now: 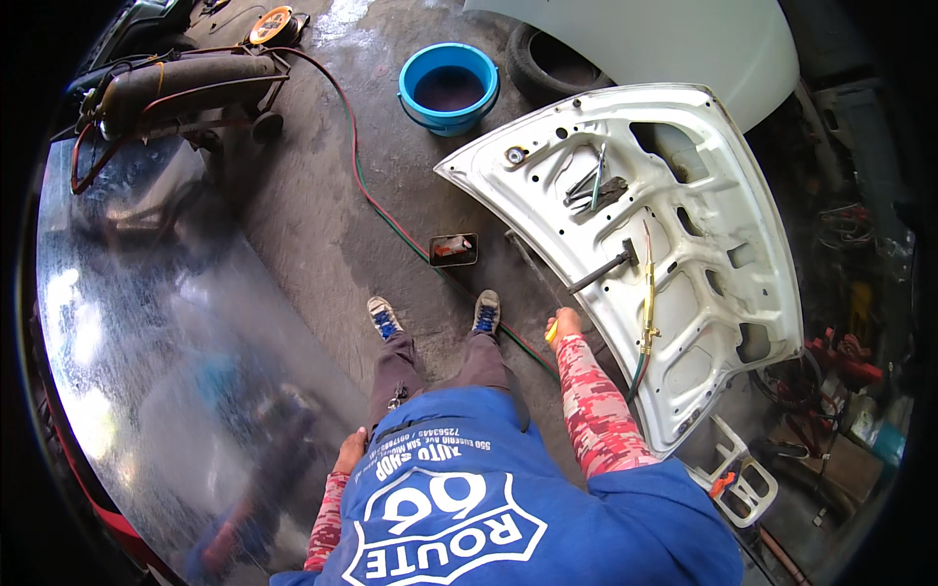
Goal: The person uses a blowtorch to heat a white car hood and then scrapes the heated area with a metal tool. They wipe the surface with a cloth and repeat the heating and scraping cycle on specific spots.
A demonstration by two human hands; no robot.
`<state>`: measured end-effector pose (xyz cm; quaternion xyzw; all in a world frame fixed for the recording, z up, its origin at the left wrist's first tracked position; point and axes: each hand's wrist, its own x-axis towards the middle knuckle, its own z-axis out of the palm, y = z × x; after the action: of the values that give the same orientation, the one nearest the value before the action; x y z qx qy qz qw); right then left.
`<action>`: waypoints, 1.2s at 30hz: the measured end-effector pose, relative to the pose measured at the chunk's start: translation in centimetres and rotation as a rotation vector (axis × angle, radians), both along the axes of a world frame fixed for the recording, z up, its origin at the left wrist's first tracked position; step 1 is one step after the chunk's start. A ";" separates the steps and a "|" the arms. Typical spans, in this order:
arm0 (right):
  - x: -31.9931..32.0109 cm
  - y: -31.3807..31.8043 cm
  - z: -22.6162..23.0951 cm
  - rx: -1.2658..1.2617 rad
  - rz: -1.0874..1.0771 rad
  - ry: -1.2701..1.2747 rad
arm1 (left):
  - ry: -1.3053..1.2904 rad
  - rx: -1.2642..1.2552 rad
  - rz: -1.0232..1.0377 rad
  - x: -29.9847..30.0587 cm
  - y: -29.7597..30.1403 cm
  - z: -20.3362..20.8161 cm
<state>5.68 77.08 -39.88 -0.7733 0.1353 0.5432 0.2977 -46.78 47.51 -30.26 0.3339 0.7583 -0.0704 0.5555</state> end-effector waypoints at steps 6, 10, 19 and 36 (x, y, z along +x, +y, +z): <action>-6.2 -3.8 4.8 0.144 0.278 0.055 | -0.033 0.166 -0.210 -8.0 7.7 -1.7; -10.1 -7.1 4.4 0.040 0.473 -0.188 | -0.111 0.179 -0.039 -16.4 12.6 -2.1; -24.0 -7.4 8.6 -0.051 0.664 0.155 | -0.142 -0.033 0.593 -27.0 15.2 0.4; -25.3 -1.8 8.4 0.173 0.671 0.043 | -0.161 -0.052 0.465 -27.6 15.1 -2.2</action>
<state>-19.61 75.30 -31.51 -0.7349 -0.1671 0.6365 0.1641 -74.34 62.57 -32.47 0.1406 0.7661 0.0664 0.6237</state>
